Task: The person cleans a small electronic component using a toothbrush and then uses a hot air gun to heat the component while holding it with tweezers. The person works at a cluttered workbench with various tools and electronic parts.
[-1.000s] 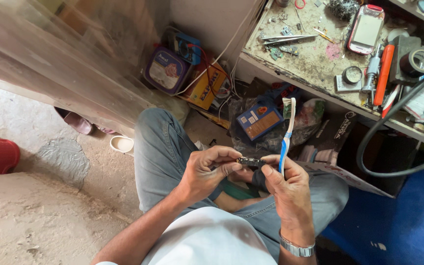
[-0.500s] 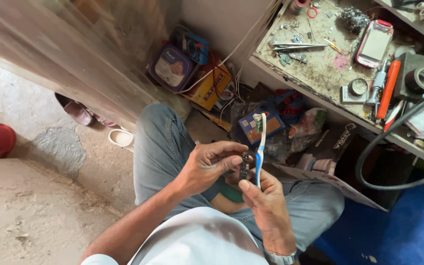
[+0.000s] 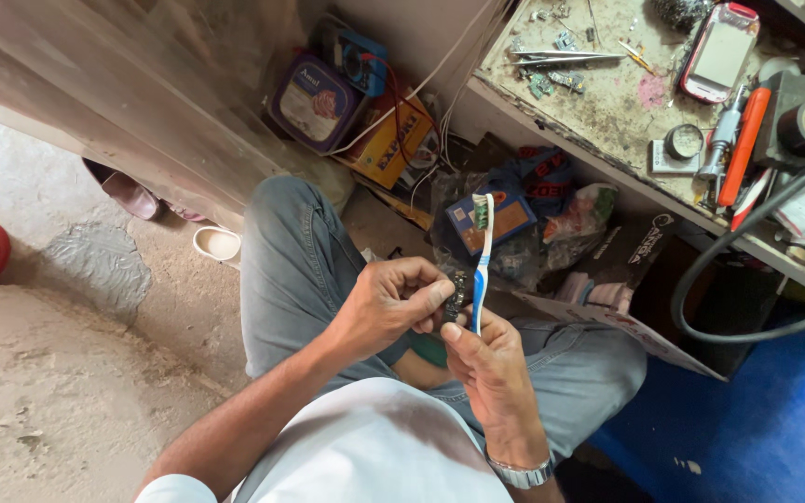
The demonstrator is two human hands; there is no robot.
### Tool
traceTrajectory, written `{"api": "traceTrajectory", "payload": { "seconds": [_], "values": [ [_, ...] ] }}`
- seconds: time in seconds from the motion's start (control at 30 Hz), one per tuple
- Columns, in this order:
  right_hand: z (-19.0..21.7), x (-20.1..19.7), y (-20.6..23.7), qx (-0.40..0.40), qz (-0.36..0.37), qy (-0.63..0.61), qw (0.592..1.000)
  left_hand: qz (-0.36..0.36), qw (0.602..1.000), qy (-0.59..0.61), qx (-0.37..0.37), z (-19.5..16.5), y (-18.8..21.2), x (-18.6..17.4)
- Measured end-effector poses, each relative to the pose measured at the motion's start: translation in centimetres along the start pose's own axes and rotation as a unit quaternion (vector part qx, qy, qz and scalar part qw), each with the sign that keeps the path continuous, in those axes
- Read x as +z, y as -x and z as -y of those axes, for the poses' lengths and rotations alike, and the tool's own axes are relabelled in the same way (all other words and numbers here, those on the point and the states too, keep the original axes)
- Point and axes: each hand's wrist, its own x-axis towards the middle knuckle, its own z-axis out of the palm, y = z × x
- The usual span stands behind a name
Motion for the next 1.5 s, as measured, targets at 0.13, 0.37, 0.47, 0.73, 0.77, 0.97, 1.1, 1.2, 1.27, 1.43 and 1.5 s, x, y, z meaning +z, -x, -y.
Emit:
{"api": "traceTrajectory", "payload": {
  "seconds": [0.13, 0.37, 0.47, 0.73, 0.77, 0.97, 1.1, 1.2, 1.27, 1.43, 1.5],
  "values": [
    [-0.1, -0.1, 0.0, 0.009, 0.002, 0.010, 1.000, -0.013, 1.000, 0.010, 0.002, 0.3, 0.0, 0.1],
    [-0.5, -0.2, -0.1, -0.013, -0.003, -0.037, 0.999, -0.044, 0.998, -0.023, 0.032, -0.6, 0.5, 0.3],
    [-0.5, -0.5, -0.4, -0.047, -0.019, -0.034, 0.998, -0.034, 0.999, -0.035, 0.021, -1.1, 0.8, 0.2],
    [-1.0, -1.4, -0.9, -0.093, -0.004, 0.030, 0.995, -0.026, 1.000, -0.013, -0.005, -1.3, 0.9, 0.2],
    [-1.1, -1.5, -0.9, -0.093, -0.001, 0.025, 0.995, -0.025, 1.000, -0.007, -0.008, -1.3, 1.0, 0.2],
    [-1.3, -1.6, -1.0, -0.088, 0.015, 0.009, 0.996, -0.023, 1.000, 0.005, -0.012, -1.1, 1.0, 0.0],
    [-1.1, -1.3, -0.9, -0.083, 0.009, 0.012, 0.996, -0.028, 1.000, 0.001, -0.003, -1.0, 1.2, 0.1],
    [-1.1, -1.1, -0.9, -0.064, -0.006, -0.003, 0.998, -0.042, 0.998, -0.036, 0.016, -1.0, 1.2, 0.2],
    [-1.2, -1.0, -1.0, -0.047, 0.004, -0.028, 0.998, -0.055, 0.996, -0.059, 0.022, -1.0, 1.3, 0.3],
    [-1.4, -1.1, -1.2, -0.028, 0.002, -0.037, 0.999, -0.055, 0.996, -0.068, 0.028, -1.1, 1.3, 0.1],
    [-1.5, -1.2, -1.3, -0.026, 0.000, -0.036, 0.999, -0.053, 0.996, -0.070, 0.029, -1.1, 1.3, 0.0]
  ]
}}
